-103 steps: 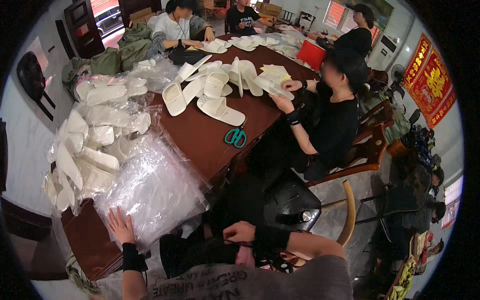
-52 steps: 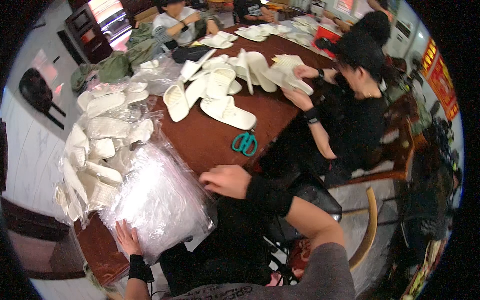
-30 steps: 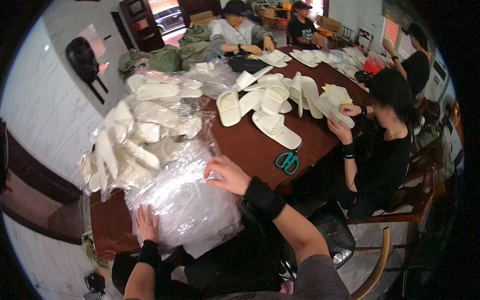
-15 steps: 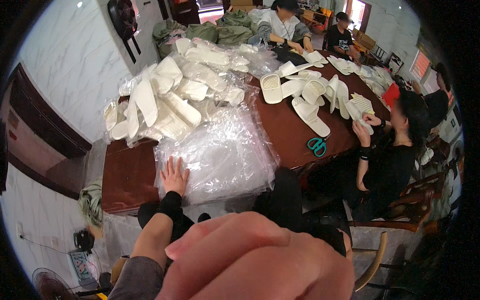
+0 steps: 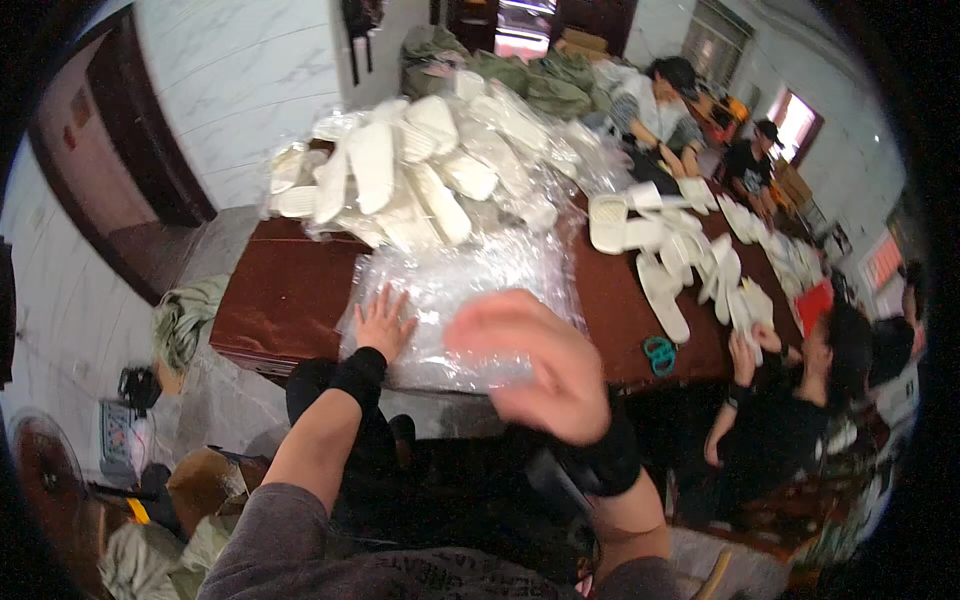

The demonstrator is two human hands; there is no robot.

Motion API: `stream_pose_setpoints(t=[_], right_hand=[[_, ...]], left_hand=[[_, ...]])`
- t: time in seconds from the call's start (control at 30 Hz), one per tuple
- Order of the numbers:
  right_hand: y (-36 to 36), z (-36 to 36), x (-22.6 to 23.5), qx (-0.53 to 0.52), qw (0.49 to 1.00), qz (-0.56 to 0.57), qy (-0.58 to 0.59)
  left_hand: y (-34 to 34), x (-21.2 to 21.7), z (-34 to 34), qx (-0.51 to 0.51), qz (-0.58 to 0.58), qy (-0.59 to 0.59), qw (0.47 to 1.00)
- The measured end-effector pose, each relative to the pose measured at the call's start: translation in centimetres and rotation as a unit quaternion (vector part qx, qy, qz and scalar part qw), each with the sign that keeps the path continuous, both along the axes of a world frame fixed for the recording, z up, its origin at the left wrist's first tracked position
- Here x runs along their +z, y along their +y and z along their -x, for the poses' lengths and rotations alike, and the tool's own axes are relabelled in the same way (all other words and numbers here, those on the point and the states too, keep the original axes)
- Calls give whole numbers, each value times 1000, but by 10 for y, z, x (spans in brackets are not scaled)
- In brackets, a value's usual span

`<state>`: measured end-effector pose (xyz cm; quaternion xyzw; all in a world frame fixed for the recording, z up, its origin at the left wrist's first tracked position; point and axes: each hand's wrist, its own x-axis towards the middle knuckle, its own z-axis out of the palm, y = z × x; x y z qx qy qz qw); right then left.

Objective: Organize and prepare white shoe soles by moving them from sacks to a work table and arranging them.

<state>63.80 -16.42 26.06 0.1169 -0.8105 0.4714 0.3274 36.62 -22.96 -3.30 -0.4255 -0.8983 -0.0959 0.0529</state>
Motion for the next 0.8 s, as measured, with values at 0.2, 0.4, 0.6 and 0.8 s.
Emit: stream_pose_setpoints(t=[0.2, 0.4, 0.6, 0.8], right_hand=[[106, 41, -238, -160, 801, -329, -473], [131, 62, -258, -95, 818, -274, -496], [122, 61, -239, -113, 805, -278, -512], [128, 59, -265, -109, 798, -300, -512]], left_hand=[[10, 25, 0, -12, 34, -79, 996], [34, 122, 75, 94, 62, -223, 968], [87, 135, 102, 44, -225, 104, 968], [175, 124, 155, 151, -94, 20, 984]])
